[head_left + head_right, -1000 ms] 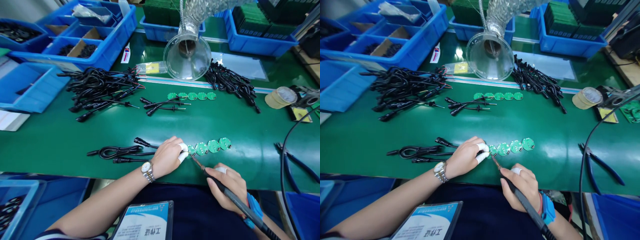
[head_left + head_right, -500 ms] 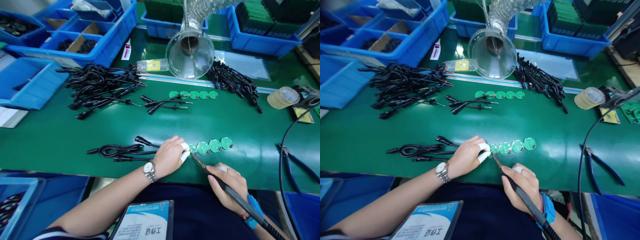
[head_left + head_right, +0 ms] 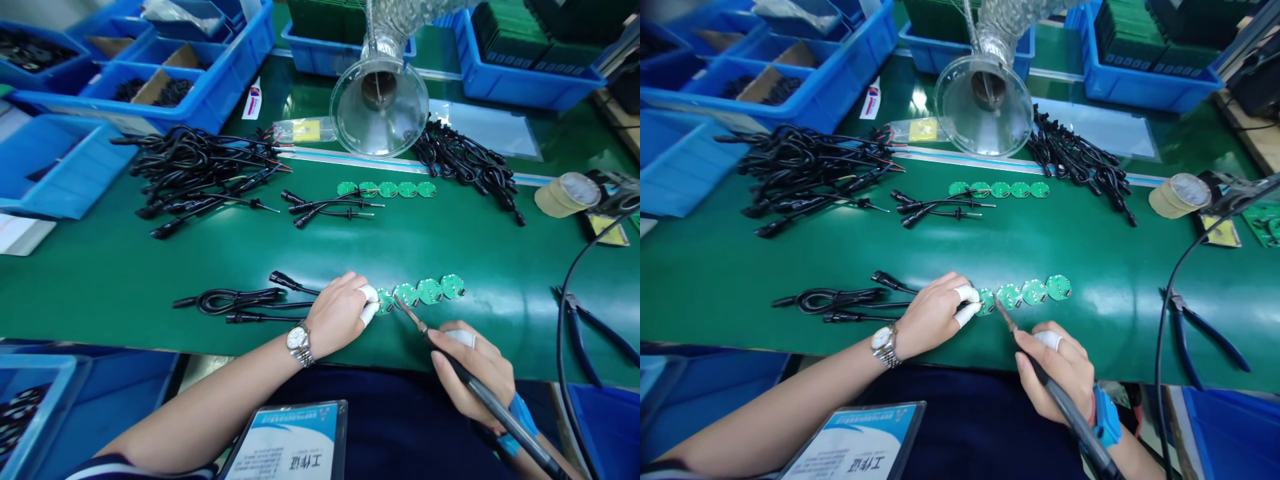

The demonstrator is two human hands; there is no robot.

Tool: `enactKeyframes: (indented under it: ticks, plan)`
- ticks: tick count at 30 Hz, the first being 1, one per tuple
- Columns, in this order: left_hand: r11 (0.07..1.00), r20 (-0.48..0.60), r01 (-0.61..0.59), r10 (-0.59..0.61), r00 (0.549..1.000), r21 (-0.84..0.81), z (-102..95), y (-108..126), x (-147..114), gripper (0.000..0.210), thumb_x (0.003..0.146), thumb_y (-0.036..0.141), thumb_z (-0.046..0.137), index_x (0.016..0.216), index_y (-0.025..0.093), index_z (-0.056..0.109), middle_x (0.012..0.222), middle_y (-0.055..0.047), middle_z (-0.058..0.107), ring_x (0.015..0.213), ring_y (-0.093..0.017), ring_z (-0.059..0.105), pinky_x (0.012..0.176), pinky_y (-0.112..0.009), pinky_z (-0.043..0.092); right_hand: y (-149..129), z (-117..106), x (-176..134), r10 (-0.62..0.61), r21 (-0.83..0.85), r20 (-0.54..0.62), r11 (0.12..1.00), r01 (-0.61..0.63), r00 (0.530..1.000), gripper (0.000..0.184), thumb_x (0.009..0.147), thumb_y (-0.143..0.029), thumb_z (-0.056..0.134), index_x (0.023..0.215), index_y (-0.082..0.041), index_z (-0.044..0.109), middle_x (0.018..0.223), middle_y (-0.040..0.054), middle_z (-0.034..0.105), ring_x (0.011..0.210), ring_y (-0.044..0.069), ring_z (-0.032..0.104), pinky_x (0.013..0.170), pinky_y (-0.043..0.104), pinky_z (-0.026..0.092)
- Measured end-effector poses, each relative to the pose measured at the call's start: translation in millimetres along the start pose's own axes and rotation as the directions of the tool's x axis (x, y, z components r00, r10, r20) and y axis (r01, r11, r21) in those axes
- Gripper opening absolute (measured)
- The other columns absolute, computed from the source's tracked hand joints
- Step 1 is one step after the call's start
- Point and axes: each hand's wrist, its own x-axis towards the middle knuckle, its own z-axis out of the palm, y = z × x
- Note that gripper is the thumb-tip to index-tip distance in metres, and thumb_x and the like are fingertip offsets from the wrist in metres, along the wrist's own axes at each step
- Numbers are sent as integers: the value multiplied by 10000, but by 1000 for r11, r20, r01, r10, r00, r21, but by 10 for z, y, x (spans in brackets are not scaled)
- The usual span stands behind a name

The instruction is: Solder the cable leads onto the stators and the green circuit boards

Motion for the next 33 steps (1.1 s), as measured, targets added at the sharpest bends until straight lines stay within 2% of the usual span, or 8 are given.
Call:
enactKeyframes:
  ticks: [4,8,10,13,16,19,27,33]
  plan:
    - [1000,-14,5,-5,1000,-18,6,-13,-17,142,836,222,484,789,168,607,772,-37,562,759,-185,464,682,-318,398,170,-2,-44,129,102,-3,987,-128,992,297,736,-72,558,1006,-183,612,878,70,646,898,212,624,776,362,531]
    - [990,-19,-28,26,999,-135,5,-69,-40,98,828,234,520,835,170,594,785,-30,590,768,-172,485,690,-296,410,275,20,-89,201,138,23,970,-202,979,305,746,-79,564,1022,-200,610,924,60,645,949,210,611,841,369,510]
    - [985,-10,-53,52,999,-166,7,-92,-44,100,829,235,524,805,168,593,794,-29,599,771,-164,491,702,-289,415,279,18,-97,191,155,24,969,-193,981,308,746,-75,561,1021,-204,610,926,57,646,942,206,613,855,376,508]
    - [991,2,-77,77,997,-107,15,-90,-45,143,844,231,494,779,160,601,789,-39,592,772,-167,486,699,-290,414,232,-8,-100,162,189,39,968,-167,986,318,739,-62,553,1021,-200,606,900,57,643,928,206,613,859,406,514]
    - [996,35,-87,87,996,-15,9,-57,-49,178,852,237,471,772,154,607,779,-47,580,770,-176,478,683,-296,409,147,-37,-96,68,235,68,969,-82,995,340,717,-46,550,1025,-182,601,825,48,634,837,189,624,841,444,526]
    - [996,75,-82,78,994,41,-18,-21,-45,188,850,239,466,757,154,606,774,-45,573,771,-180,473,680,-301,401,70,-34,-83,-1,222,72,975,-15,997,327,703,-34,547,1000,-157,605,753,40,629,746,165,631,797,412,551]
    - [998,93,-51,46,995,46,-78,45,-4,164,816,195,483,689,161,581,724,-29,551,720,-165,457,649,-295,375,59,31,-88,27,114,74,993,-35,997,230,729,-100,566,942,-161,630,750,46,662,754,167,651,736,334,573]
    - [999,90,-46,45,995,18,-82,32,-1,162,803,184,488,662,162,564,705,-27,545,709,-163,457,641,-291,365,64,34,-96,57,132,112,989,-71,992,247,733,-87,565,962,-158,624,759,54,662,778,168,645,725,321,564]
